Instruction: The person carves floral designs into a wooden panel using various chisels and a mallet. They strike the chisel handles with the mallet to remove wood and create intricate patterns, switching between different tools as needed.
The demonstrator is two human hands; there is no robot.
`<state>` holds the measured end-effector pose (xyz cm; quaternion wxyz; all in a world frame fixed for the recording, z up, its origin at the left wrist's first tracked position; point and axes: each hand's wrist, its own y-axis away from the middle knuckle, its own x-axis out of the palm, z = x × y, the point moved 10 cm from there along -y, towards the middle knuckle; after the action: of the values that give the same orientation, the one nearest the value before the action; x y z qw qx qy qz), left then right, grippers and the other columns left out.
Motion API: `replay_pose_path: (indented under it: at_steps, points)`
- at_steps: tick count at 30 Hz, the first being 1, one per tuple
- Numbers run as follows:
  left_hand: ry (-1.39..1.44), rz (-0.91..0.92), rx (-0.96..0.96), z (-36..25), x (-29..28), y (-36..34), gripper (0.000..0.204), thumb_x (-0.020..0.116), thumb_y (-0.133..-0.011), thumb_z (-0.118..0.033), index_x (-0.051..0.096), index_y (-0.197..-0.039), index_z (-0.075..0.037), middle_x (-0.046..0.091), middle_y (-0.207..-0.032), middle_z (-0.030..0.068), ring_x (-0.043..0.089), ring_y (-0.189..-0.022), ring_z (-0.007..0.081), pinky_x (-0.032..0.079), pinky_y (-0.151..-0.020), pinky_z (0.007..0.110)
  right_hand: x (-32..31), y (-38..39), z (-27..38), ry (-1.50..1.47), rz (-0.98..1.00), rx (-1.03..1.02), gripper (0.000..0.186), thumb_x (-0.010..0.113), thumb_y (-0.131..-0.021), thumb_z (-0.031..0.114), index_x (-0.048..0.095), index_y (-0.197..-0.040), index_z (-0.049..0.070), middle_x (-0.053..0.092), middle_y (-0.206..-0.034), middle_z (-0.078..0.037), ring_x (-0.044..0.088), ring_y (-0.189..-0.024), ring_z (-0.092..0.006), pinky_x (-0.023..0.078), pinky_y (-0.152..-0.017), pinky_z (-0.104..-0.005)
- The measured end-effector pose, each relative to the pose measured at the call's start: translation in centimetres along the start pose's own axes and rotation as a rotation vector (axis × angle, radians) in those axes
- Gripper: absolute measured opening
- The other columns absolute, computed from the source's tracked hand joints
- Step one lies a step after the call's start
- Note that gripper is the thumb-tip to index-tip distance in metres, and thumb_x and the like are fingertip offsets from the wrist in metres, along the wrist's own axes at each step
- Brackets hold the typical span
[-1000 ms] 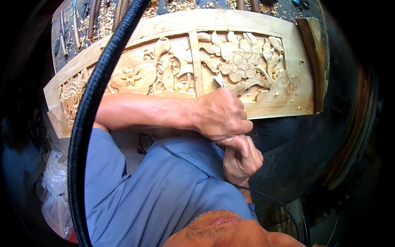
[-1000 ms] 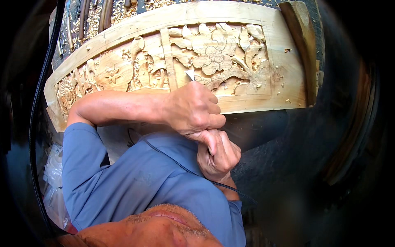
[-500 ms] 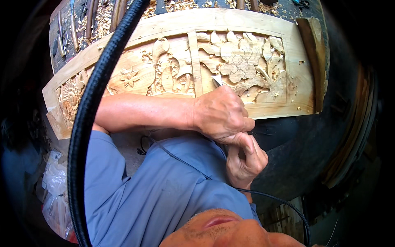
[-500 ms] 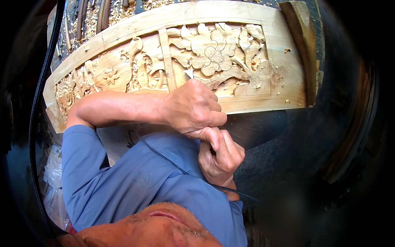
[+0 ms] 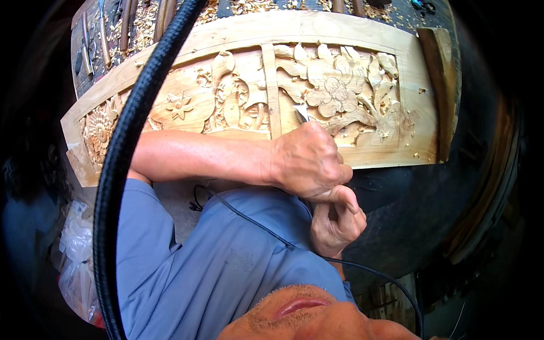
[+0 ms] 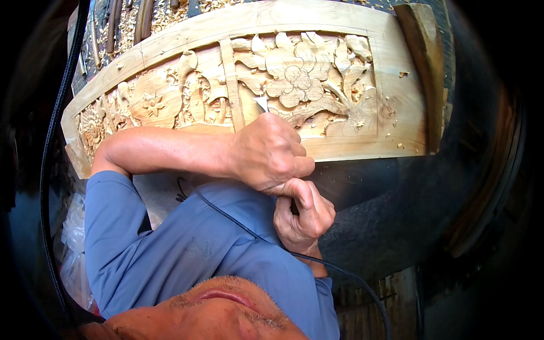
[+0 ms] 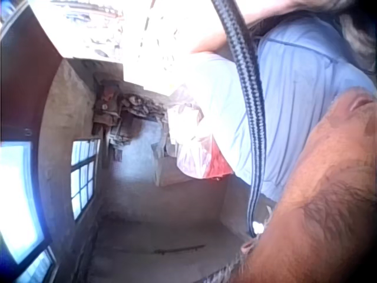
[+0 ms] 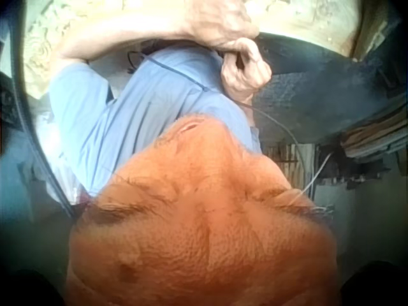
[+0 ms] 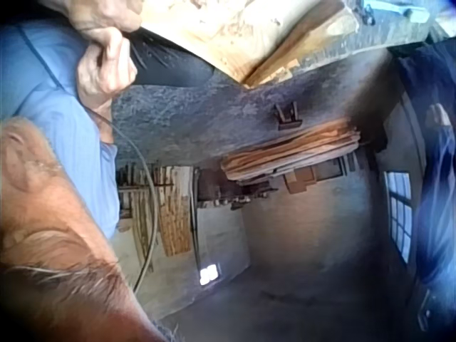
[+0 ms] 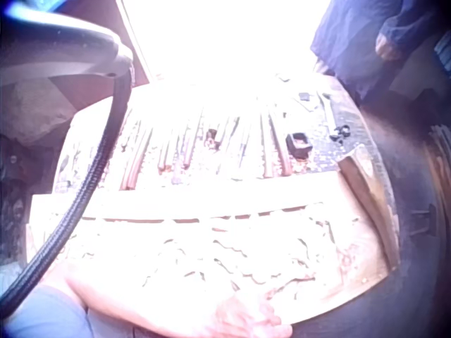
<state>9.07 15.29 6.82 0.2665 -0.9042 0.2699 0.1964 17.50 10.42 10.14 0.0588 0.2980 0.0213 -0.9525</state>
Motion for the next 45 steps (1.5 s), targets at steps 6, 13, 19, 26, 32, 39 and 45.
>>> replay_pose_path:
  at_steps: [6, 13, 19, 26, 32, 39, 45]
  points:
    - [-0.024, 0.001, -0.018, 0.2, 0.1, 0.0, 0.070, 0.061, -0.103, -0.067, 0.047, -0.059, -0.014, 0.044, -0.046, 0.0028, 0.050, -0.039, 0.0226, 0.039, -0.039, 0.038, 0.2, 0.7, -1.1, -0.032, -0.039, 0.025, 0.019, 0.069, -0.075, -0.020, 0.066, -0.085, -0.005, 0.060, -0.069, -0.013, 0.063, -0.055, -0.0293, 0.049, -0.054, -0.0355]
    - [-0.044, -0.008, -0.041, 0.4, 0.0, 0.1, 0.073, 0.060, -0.103, -0.068, 0.045, -0.056, -0.014, 0.043, -0.045, 0.0024, 0.049, -0.038, 0.0220, 0.039, -0.039, 0.038, 0.3, 0.9, -1.0, 0.023, -0.046, 0.002, 0.018, 0.071, -0.073, -0.019, 0.067, -0.084, -0.005, 0.060, -0.067, -0.015, 0.064, -0.055, -0.0323, 0.050, -0.055, -0.0359]
    - [-0.067, 0.017, -0.041, 0.3, 0.4, 0.0, 0.073, 0.061, -0.101, -0.068, 0.046, -0.055, -0.014, 0.042, -0.045, 0.0023, 0.050, -0.039, 0.0222, 0.039, -0.039, 0.038, 0.5, 1.1, -1.2, 0.020, -0.094, -0.056, 0.016, 0.072, -0.074, -0.016, 0.069, -0.085, -0.004, 0.059, -0.064, -0.012, 0.062, -0.052, -0.0328, 0.048, -0.052, -0.0379]
    - [-0.062, -0.052, -0.016, 0.6, -1.1, 0.1, 0.069, 0.065, -0.099, -0.067, 0.048, -0.058, -0.014, 0.045, -0.049, 0.0016, 0.053, -0.042, 0.0229, 0.039, -0.041, 0.039, 1.5, 0.7, -1.5, -0.069, -0.048, -0.064, 0.017, 0.072, -0.083, -0.015, 0.073, -0.100, -0.011, 0.072, -0.079, -0.015, 0.070, -0.066, -0.0257, 0.052, -0.063, -0.0347]
    - [0.087, 0.008, 0.107, -0.7, 0.0, 0.2, 0.066, 0.061, -0.100, -0.069, 0.051, -0.066, -0.013, 0.049, -0.056, 0.0016, 0.056, -0.047, 0.0220, 0.040, -0.043, 0.039, 0.1, 0.1, 0.0, 0.017, 0.007, -0.045, 0.016, 0.065, -0.079, -0.016, 0.067, -0.087, -0.002, 0.061, -0.072, -0.013, 0.066, -0.059, -0.0330, 0.051, -0.055, -0.0380]
    - [0.110, 0.039, 0.100, -0.9, 0.0, -0.2, 0.066, 0.058, -0.102, -0.069, 0.051, -0.067, -0.013, 0.048, -0.057, 0.0015, 0.054, -0.047, 0.0219, 0.040, -0.043, 0.039, -0.5, -0.2, 0.4, 0.042, 0.038, 0.004, 0.015, 0.066, -0.080, -0.017, 0.065, -0.085, -0.002, 0.057, -0.069, -0.013, 0.062, -0.056, -0.0323, 0.049, -0.053, -0.0384]
    - [0.023, 0.068, 0.060, -0.7, 0.8, 0.2, 0.065, 0.060, -0.103, -0.066, 0.051, -0.067, -0.013, 0.049, -0.056, 0.0024, 0.055, -0.047, 0.0221, 0.041, -0.042, 0.039, -0.1, 0.7, -1.0, -0.041, 0.015, -0.015, 0.011, 0.067, -0.088, -0.017, 0.067, -0.090, -0.006, 0.061, -0.073, -0.015, 0.061, -0.059, -0.0198, 0.043, -0.055, -0.0311]
